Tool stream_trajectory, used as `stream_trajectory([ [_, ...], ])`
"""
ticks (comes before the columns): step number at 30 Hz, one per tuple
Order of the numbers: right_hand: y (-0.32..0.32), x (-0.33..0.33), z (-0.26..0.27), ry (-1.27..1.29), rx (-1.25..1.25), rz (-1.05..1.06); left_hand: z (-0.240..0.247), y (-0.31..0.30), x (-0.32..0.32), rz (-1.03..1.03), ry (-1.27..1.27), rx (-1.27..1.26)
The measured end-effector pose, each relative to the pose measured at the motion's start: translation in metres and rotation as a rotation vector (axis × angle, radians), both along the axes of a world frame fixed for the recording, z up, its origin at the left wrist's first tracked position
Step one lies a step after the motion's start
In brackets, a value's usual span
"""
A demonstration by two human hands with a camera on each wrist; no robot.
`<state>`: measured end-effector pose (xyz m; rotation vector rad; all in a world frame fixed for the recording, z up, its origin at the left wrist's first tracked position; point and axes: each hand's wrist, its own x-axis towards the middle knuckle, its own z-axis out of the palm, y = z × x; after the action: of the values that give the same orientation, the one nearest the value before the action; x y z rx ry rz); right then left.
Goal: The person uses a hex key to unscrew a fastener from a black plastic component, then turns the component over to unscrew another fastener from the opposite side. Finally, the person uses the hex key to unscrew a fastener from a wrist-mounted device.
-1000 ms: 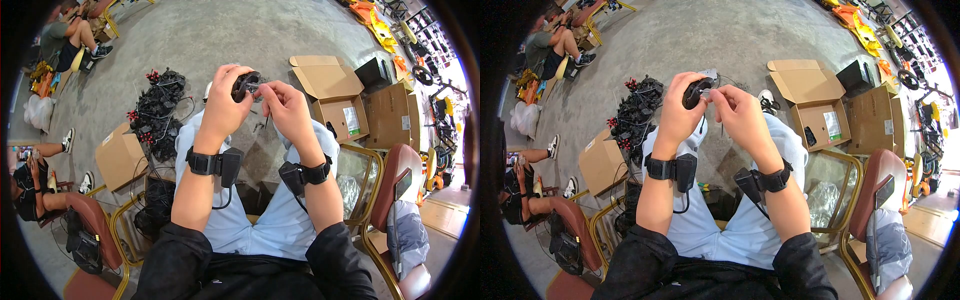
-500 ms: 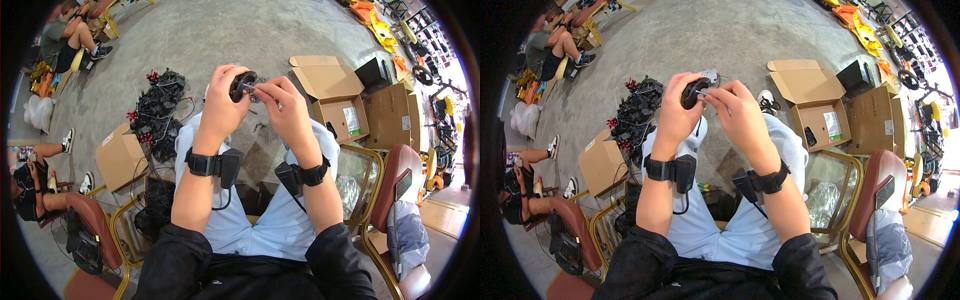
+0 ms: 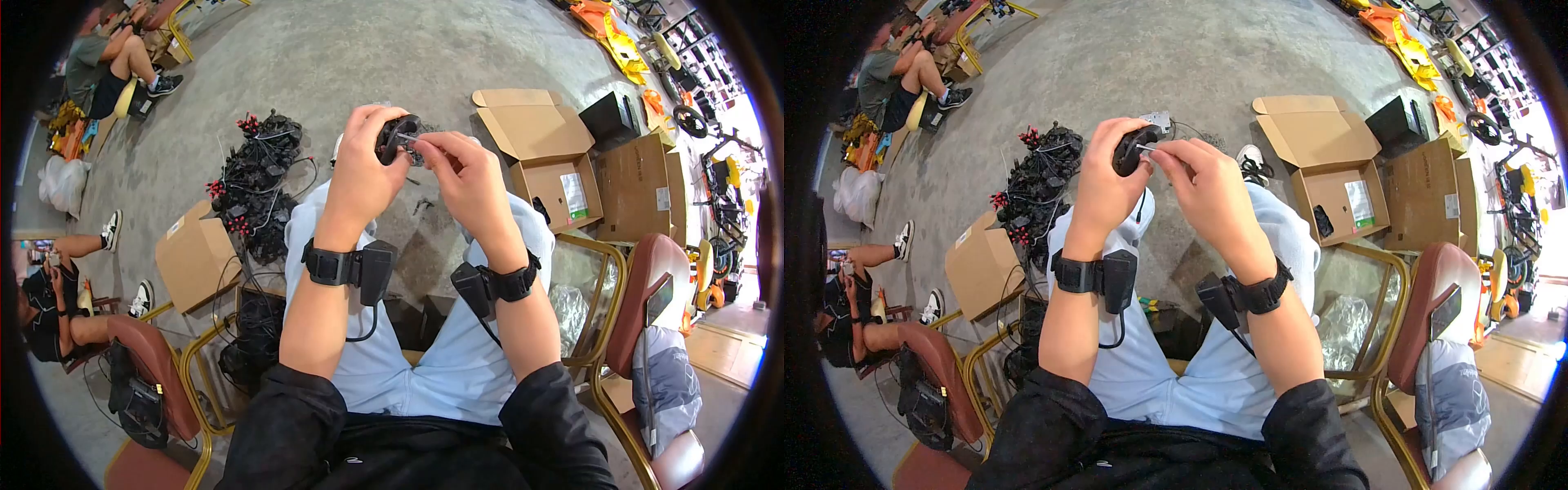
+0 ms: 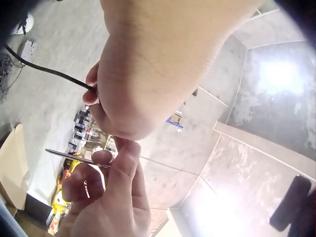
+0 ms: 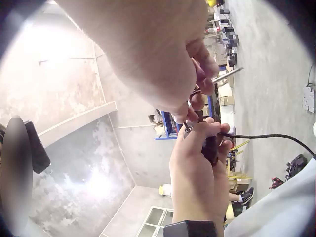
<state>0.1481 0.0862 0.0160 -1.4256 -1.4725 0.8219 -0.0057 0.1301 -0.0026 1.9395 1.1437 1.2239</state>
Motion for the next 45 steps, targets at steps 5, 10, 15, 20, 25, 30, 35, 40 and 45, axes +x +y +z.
stream_trajectory([
  [5,0.002,0.0,-0.01,-0.188,0.267,-0.016,0.0,0.0,0.001,0.029,0.006,-0.021],
  [10,0.004,0.0,-0.013,-0.4,0.401,-0.043,-0.002,0.0,0.0,0.046,0.045,-0.036],
  [15,0.002,0.0,-0.012,-0.492,0.424,-0.048,-0.008,0.002,0.0,0.051,0.062,-0.029],
  [20,0.003,0.0,-0.015,-0.203,0.231,-0.016,-0.008,0.002,0.0,0.039,0.046,-0.032],
  [25,0.001,-0.001,-0.005,-0.011,-0.028,0.027,-0.003,0.0,0.002,0.031,0.052,-0.053],
  [30,0.003,0.003,-0.001,0.158,-0.239,0.052,-0.003,0.0,0.002,0.004,0.055,-0.039],
  [35,0.003,0.005,0.001,0.139,-0.231,0.015,0.0,-0.001,0.001,-0.02,0.052,-0.063],
  [40,0.001,0.002,-0.003,-0.021,-0.011,-0.023,-0.004,0.001,0.0,-0.013,0.048,-0.047],
  [45,0.002,0.002,-0.005,-0.067,0.096,-0.018,-0.004,0.001,-0.001,-0.01,0.053,-0.035],
])
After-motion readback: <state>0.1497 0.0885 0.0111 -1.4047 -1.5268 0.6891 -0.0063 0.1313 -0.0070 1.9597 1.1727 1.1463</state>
